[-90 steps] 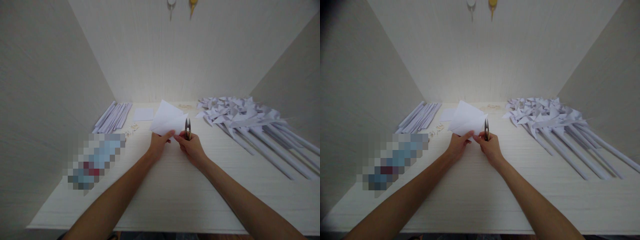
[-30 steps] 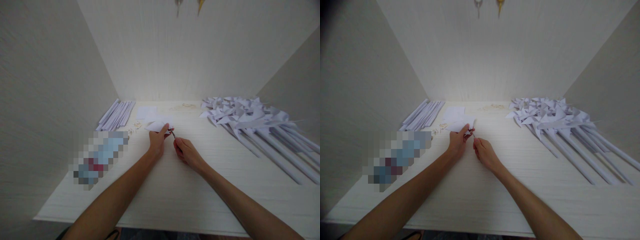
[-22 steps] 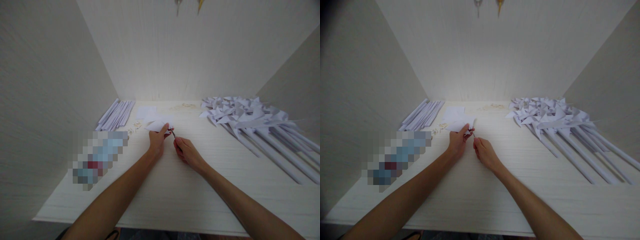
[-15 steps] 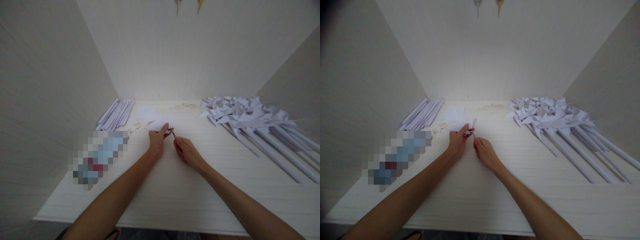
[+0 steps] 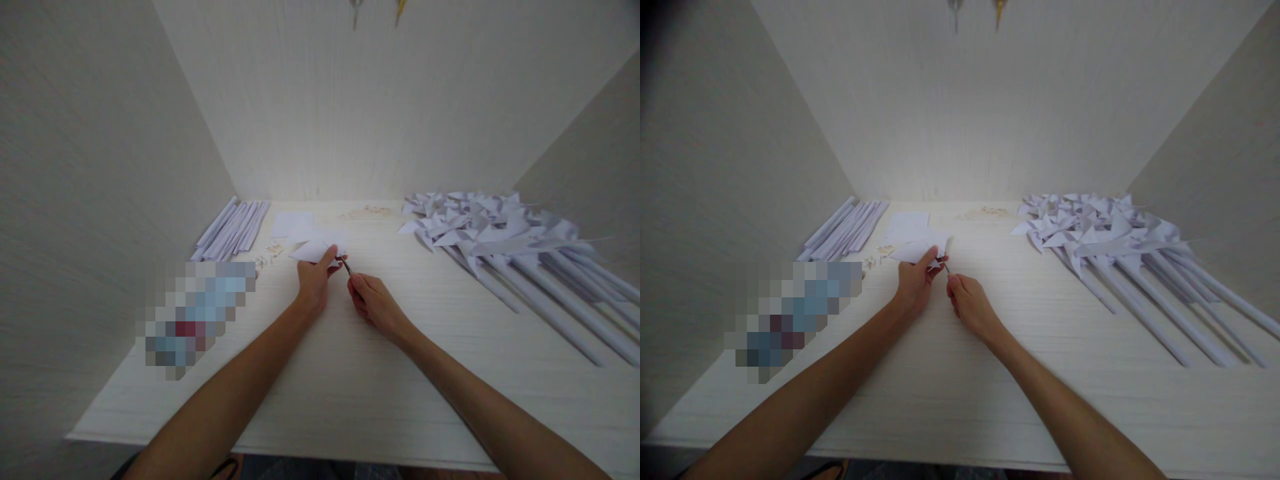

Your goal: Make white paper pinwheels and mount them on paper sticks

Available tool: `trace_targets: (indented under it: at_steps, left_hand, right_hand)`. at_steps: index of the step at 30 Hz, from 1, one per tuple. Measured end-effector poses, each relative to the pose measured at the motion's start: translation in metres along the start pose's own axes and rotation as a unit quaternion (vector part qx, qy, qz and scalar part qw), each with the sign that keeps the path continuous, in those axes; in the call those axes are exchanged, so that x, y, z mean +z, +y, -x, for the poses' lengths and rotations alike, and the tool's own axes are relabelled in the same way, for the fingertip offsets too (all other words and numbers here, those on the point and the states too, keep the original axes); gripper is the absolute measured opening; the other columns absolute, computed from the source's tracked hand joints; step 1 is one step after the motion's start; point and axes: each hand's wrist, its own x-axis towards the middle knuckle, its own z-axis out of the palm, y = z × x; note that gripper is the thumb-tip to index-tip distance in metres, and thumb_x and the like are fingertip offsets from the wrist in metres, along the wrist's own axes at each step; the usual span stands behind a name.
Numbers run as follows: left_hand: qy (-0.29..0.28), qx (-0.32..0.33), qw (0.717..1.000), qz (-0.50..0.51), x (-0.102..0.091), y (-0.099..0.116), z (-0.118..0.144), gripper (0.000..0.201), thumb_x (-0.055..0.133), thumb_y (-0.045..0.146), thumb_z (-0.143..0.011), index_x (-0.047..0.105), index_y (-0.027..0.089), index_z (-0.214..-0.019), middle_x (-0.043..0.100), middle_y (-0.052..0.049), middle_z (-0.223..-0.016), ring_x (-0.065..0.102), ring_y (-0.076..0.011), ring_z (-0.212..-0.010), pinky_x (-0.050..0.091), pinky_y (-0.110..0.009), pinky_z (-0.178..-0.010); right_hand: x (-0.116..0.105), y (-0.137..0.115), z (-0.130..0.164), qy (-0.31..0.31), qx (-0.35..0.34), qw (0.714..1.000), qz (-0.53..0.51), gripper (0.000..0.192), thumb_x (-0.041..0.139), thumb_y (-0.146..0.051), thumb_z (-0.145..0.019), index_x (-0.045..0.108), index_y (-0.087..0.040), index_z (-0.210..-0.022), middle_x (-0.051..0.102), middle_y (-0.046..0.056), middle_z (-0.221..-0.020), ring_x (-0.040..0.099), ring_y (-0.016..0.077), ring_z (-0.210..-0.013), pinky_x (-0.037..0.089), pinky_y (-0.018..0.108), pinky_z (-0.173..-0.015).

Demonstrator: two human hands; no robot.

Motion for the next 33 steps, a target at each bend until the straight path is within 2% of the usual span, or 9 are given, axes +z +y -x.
trace_targets:
  at_steps: [13,17,20,24,28,30,33]
  left_hand:
    - [-0.002,-0.006,1.000,0.029,-0.0001,0.0018,0.0002,0.021,0.071,0.021,-0.052,0.057,0.012,-0.065,0.062,0.001,-0.062,0.061,-0.0101,-0.053,0.045,-0.020,-0.050]
    - [0.002,-0.006,0.999,0.036,-0.0016,0.0018,-0.0016,0.021,0.071,0.022,-0.052,0.058,0.013,-0.065,0.062,0.001,-0.062,0.060,-0.0097,-0.055,0.044,-0.020,-0.051]
    - [-0.004,-0.008,0.999,0.031,-0.0019,0.0019,-0.0015,0.022,0.072,0.023,-0.051,0.059,0.013,-0.064,0.062,0.001,-0.062,0.059,-0.0092,-0.057,0.045,-0.020,-0.053]
    - [-0.045,-0.013,0.999,0.012,-0.0006,0.0019,0.0016,0.025,0.075,0.022,-0.048,0.060,0.014,-0.067,0.063,0.002,-0.063,0.056,-0.0084,-0.056,0.046,-0.021,-0.054]
    - [-0.096,-0.008,0.995,-0.013,-0.0005,-0.0001,0.0040,0.028,0.075,0.021,-0.047,0.062,0.014,-0.071,0.065,0.001,-0.069,0.058,-0.0106,-0.064,0.048,-0.025,-0.064]
    - [-0.117,0.000,0.993,-0.026,-0.0010,-0.0017,0.0046,0.029,0.075,0.020,-0.047,0.063,0.014,-0.074,0.067,0.000,-0.073,0.060,-0.0123,-0.070,0.048,-0.026,-0.070]
    - [-0.146,-0.004,0.989,-0.035,-0.0012,-0.0034,0.0060,0.031,0.075,0.020,-0.048,0.064,0.015,-0.077,0.068,-0.002,-0.077,0.060,-0.0140,-0.072,0.048,-0.028,-0.072]
  right_hand:
    - [-0.0015,0.0008,-0.0010,0.002,-0.005,1.000,0.030,0.035,0.039,-0.042,-0.080,0.040,-0.021,-0.052,0.029,-0.008,-0.037,0.022,0.0056,-0.031,0.015,0.020,-0.034]
    - [-0.0006,-0.0004,0.0013,-0.005,0.001,1.000,-0.003,0.033,0.042,-0.044,-0.078,0.043,-0.020,-0.055,0.030,-0.009,-0.037,0.021,0.0042,-0.030,0.015,0.019,-0.031]
    - [-0.0008,-0.0015,0.0015,0.013,0.009,0.997,-0.071,0.030,0.047,-0.045,-0.075,0.042,-0.020,-0.059,0.029,-0.011,-0.037,0.021,0.0035,-0.029,0.014,0.018,-0.029]
    - [-0.0031,-0.0037,-0.0018,0.065,0.022,0.985,-0.160,0.029,0.062,-0.041,-0.065,0.041,-0.020,-0.065,0.029,-0.013,-0.036,0.021,0.0027,-0.028,0.012,0.016,-0.027]
    - [-0.0045,-0.0029,-0.0052,0.089,0.008,0.983,-0.162,0.029,0.069,-0.034,-0.058,0.049,-0.019,-0.074,0.031,-0.014,-0.035,0.021,0.0025,-0.027,0.013,0.017,-0.027]
    - [-0.0046,-0.0008,-0.0062,0.091,-0.003,0.984,-0.152,0.028,0.071,-0.031,-0.056,0.047,-0.019,-0.067,0.031,-0.014,-0.036,0.023,0.0023,-0.028,0.015,0.017,-0.027]
    - [-0.0048,0.0022,-0.0069,0.094,-0.017,0.987,-0.132,0.034,0.070,-0.028,-0.056,0.037,-0.020,-0.053,0.032,-0.012,-0.035,0.024,0.0018,-0.029,0.016,0.018,-0.028]
